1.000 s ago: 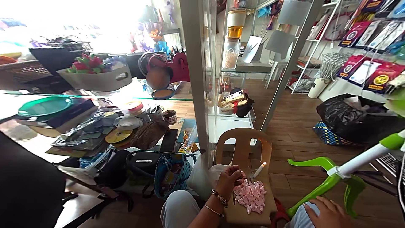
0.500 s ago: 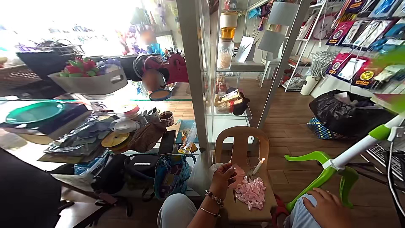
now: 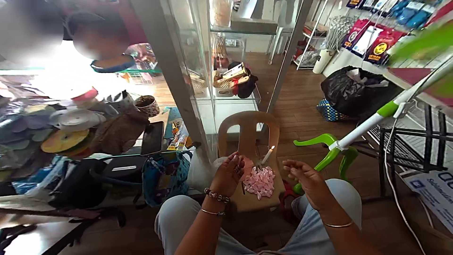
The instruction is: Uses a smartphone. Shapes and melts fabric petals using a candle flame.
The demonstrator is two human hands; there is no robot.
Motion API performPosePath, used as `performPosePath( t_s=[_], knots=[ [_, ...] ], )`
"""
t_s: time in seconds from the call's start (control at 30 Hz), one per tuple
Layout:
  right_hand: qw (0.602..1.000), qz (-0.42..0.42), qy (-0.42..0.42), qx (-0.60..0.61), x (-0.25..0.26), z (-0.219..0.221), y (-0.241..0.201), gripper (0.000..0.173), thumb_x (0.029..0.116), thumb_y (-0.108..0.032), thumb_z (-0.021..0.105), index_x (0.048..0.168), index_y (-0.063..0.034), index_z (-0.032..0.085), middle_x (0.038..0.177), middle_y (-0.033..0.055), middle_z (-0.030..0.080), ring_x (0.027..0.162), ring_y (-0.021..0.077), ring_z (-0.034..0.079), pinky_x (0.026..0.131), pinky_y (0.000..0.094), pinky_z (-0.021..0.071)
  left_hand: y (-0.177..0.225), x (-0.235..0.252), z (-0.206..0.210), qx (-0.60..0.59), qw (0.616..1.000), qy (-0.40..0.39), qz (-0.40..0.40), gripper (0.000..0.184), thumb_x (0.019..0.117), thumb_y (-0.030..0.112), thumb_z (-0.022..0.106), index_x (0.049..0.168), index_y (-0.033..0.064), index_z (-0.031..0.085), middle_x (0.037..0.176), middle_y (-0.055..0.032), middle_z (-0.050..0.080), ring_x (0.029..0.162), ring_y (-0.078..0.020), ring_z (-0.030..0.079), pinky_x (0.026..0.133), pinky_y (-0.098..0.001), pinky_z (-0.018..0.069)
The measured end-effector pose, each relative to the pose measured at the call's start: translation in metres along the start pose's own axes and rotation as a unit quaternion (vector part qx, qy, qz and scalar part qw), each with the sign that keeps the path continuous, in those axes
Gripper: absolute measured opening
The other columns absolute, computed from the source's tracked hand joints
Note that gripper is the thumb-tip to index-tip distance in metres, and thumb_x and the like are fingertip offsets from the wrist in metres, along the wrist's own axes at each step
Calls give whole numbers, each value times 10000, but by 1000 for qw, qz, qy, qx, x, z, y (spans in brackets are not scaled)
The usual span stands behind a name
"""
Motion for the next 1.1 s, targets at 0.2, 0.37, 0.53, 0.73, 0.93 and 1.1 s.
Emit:
performPosePath(
  t_s=[0.2, 0.37, 0.53, 0.73, 0.93, 1.1],
  knots=[
    [991, -44, -72, -99, 12, 62, -4, 365, 956, -117, 631, 1278, 53, 605, 1229, 111, 690, 1094, 134, 679, 957, 295, 565, -1, -2, 7, 80, 995, -54, 35, 242, 1074, 78, 472, 1304, 21, 523, 896, -6, 669, 748, -77, 656, 707, -247, 576],
    [962, -131, -127, -202, 29, 102, 5, 399, 919, -186, 666, 1245, 45, 654, 1190, 140, 701, 1033, 136, 693, 899, 288, 575, -11, 0, 7, 162, 986, -38, -5, 283, 1046, 72, 545, 1318, -5, 530, 1023, -59, 662, 819, -102, 656, 734, -282, 557],
    [950, -180, -110, -229, 33, 95, 12, 294, 935, -187, 656, 1145, 9, 717, 1095, 84, 735, 980, 65, 699, 884, 210, 567, -15, 6, 7, 224, 973, -45, -8, 266, 1021, 41, 587, 1279, -4, 541, 1026, -62, 659, 803, -98, 656, 707, -268, 559],
    [942, -205, -90, -251, 35, 83, 28, 209, 932, -161, 644, 1011, 5, 744, 982, 76, 738, 921, 55, 694, 863, 200, 561, -27, 10, 12, 322, 944, -68, -17, 296, 1014, 62, 609, 1292, -15, 546, 1075, -87, 664, 832, -100, 660, 732, -279, 564],
    [957, -112, -89, -252, 42, 73, 54, 197, 984, -98, 617, 1067, 72, 672, 928, 117, 699, 824, 69, 660, 800, 227, 554, -33, 18, 7, 356, 932, -62, -24, 336, 1029, 80, 595, 1339, -32, 526, 1176, -138, 640, 895, -126, 656, 792, -304, 561],
    [958, -80, -119, -248, 37, 71, 65, 233, 1000, -83, 593, 1103, 120, 645, 955, 160, 681, 852, 103, 651, 826, 263, 547, -47, 22, -1, 343, 936, -71, -32, 310, 1024, 63, 590, 1306, -56, 539, 1115, -136, 632, 881, -136, 645, 797, -321, 562]
  ],
)
Point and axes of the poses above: each hand's wrist, its own x-axis towards the middle knuckle, its own z-axis out of the palm, y = z × x, the point moved 9 cm from there along x, towards the middle knuckle
